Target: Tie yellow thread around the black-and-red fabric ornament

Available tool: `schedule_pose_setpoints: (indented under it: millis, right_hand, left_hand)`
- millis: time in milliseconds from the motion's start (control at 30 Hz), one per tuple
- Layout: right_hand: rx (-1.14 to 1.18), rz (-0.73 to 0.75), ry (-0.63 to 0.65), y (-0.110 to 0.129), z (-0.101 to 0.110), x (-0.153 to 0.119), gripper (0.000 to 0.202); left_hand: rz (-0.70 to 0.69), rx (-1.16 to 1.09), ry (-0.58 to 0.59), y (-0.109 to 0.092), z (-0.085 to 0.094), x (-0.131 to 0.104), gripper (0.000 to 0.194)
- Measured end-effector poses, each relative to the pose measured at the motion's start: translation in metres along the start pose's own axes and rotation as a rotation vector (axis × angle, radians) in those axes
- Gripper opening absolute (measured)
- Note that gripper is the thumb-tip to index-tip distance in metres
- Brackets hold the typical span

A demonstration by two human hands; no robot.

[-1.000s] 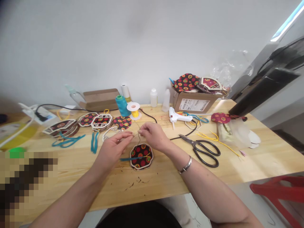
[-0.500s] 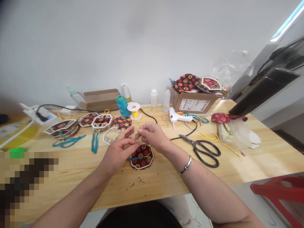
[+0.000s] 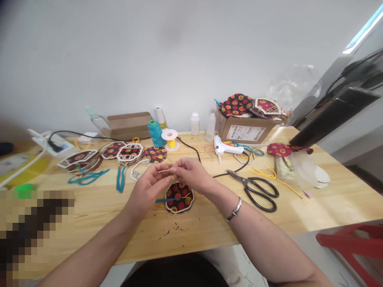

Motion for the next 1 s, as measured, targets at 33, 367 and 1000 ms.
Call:
schedule_pose_setpoints:
  millis: [33,367,1000]
  right_hand:
    - [-0.02,0.003,0.002,0.001,0.0,0.0,0.022]
    - [-0.175,0.025,-0.018,0.002,0.005,0.001,0.016]
    - [0.111,-0.06,0.087,-0.007,-0.003,-0.002,0.026]
  left_hand:
    - [0.015,0.011,0.002,0.001,0.0,0.0,0.029]
    - [0.047,0.138,-0.051,0.007,0.006,0.003,0.02]
    - [0.183,-0.129,0.063,0.017,0.002,0.008,0.012]
Point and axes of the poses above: each hand's wrist, its own x-axis towards the middle knuckle, its own z-axis out of the back of the hand, y = z × x, the point moved 9 cm from there along x, towards the middle knuckle, and after that the axes turned 10 degrees about z, right-handed, at the moved point
